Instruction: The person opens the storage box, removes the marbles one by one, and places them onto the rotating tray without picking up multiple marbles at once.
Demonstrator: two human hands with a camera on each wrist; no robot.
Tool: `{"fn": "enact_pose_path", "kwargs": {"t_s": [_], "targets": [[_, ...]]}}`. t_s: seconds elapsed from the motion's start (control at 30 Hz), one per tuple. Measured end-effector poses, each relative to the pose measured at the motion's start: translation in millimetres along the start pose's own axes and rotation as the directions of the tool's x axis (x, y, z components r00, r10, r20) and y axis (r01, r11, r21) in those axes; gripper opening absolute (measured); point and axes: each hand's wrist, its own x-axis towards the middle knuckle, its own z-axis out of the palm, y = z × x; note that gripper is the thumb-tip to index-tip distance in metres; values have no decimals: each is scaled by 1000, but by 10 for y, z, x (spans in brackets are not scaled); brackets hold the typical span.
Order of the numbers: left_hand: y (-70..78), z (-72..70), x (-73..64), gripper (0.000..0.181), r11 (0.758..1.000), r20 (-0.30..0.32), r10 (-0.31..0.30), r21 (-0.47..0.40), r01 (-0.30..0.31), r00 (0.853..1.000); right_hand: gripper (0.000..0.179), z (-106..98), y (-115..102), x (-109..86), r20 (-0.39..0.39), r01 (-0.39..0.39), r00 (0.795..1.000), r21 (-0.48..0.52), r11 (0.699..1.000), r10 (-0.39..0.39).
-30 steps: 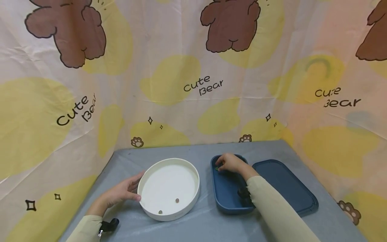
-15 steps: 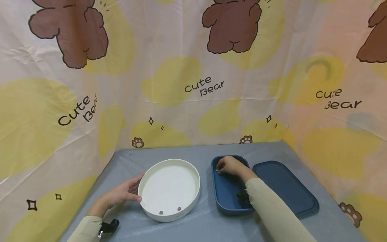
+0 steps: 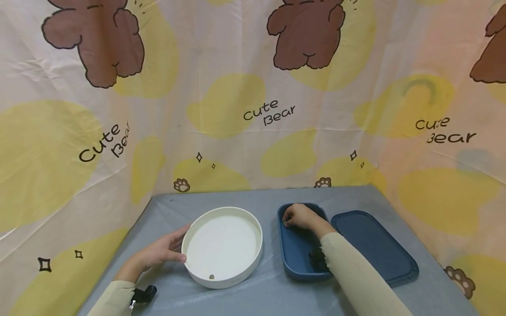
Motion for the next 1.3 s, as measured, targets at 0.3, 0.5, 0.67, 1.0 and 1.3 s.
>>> {"fn": "enact_pose_path", "kwargs": {"t_s": [0.3,0.5,0.67,1.0,1.3], "targets": [[-2,4,3,107,1000,0,-1,-7,1,1000,6,-131,11,-39,-10,54,999,83,995,-54],[-7,14,3,106,1000,-1,-2,-8,2,1000,9,-198,2,-56,-27,54,998,136,989,-51],[-7,20,-1,106,1000,0,12,-15,-12,1000,14,-255,-71,-65,-55,70,997,184,980,-61],[32,28,-26,106,1000,-29,-16,6,16,999,14,-296,-386,-24,-91,120,990,162,979,-107],[21,39,-22,103,1000,-27,-14,-10,14,1000,16,-233,-639,86,-89,169,984,171,971,-155]]}}
